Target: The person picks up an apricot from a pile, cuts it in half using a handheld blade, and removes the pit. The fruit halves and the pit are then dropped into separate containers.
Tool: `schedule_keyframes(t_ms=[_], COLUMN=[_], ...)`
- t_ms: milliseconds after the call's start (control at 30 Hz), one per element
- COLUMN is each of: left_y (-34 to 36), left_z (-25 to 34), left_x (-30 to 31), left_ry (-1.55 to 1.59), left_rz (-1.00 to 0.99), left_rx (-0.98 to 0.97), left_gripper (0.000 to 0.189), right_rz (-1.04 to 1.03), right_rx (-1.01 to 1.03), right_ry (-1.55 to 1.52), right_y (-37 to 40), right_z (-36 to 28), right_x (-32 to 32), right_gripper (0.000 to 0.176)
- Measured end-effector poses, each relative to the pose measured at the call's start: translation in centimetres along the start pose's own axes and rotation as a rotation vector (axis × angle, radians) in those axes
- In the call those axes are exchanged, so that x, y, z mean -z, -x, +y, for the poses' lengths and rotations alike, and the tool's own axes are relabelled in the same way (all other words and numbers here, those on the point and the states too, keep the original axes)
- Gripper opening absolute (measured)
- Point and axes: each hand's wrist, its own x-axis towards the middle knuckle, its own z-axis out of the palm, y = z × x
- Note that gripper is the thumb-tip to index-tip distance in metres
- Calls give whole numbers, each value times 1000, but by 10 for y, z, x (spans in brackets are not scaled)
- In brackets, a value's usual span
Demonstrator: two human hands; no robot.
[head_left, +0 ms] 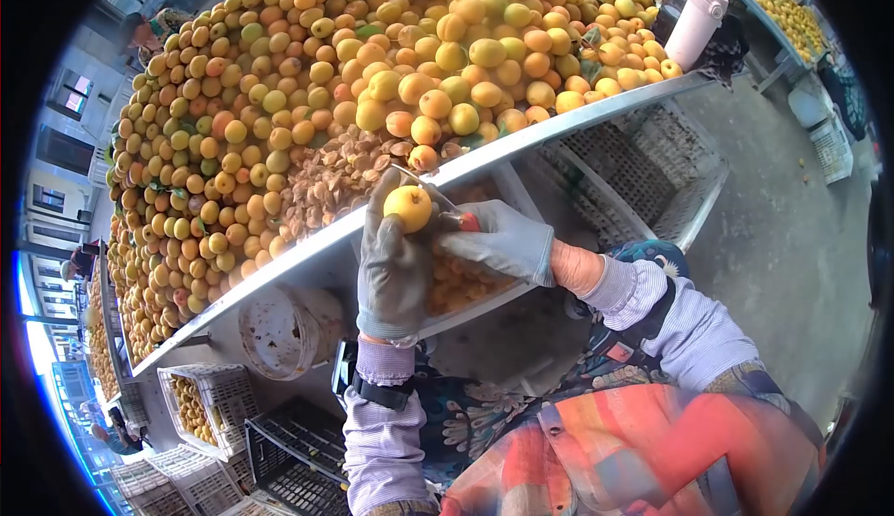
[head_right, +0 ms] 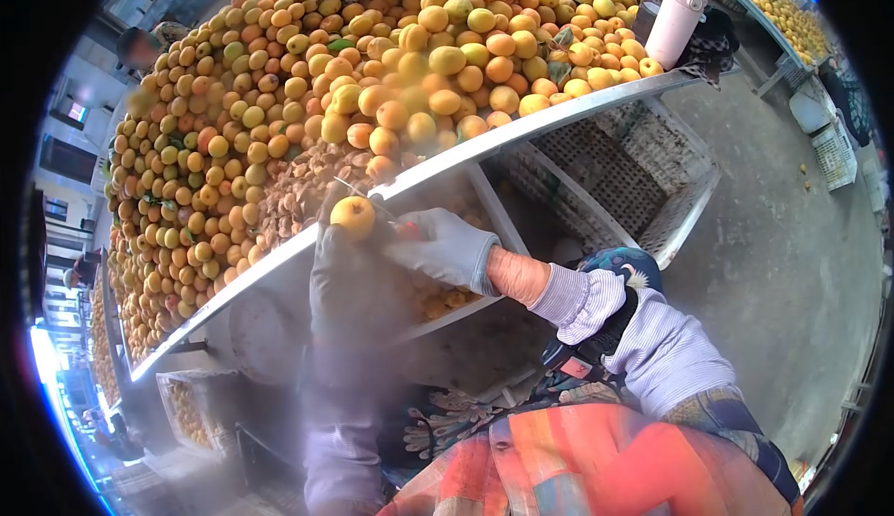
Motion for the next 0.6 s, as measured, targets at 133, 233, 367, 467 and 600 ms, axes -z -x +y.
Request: schedule_keyframes(t_ms=[133,233,367,467,600], left_y=[-1,3,9,7,7], left_z=[0,-7,-22,-36,-40], left_x=[0,-5,-18,-18,-19], left_ry=[-4,60,139,90,116], left_rz=[-64,30,19,-35,-72], left_rx=[2,28,250,322,414], left_gripper=[63,65,65,65,66], right_rz=[80,133,293,321,285], right_rx=[-56,-44,288,424,443], right_ry=[-92,-287,-707,-651,-518], right_y=[8,25,17,18,17], right_z=[-19,-56,-60,-69,-60], right_x=[-3,15,32,31,30], right_gripper=[18,20,30,31,34])
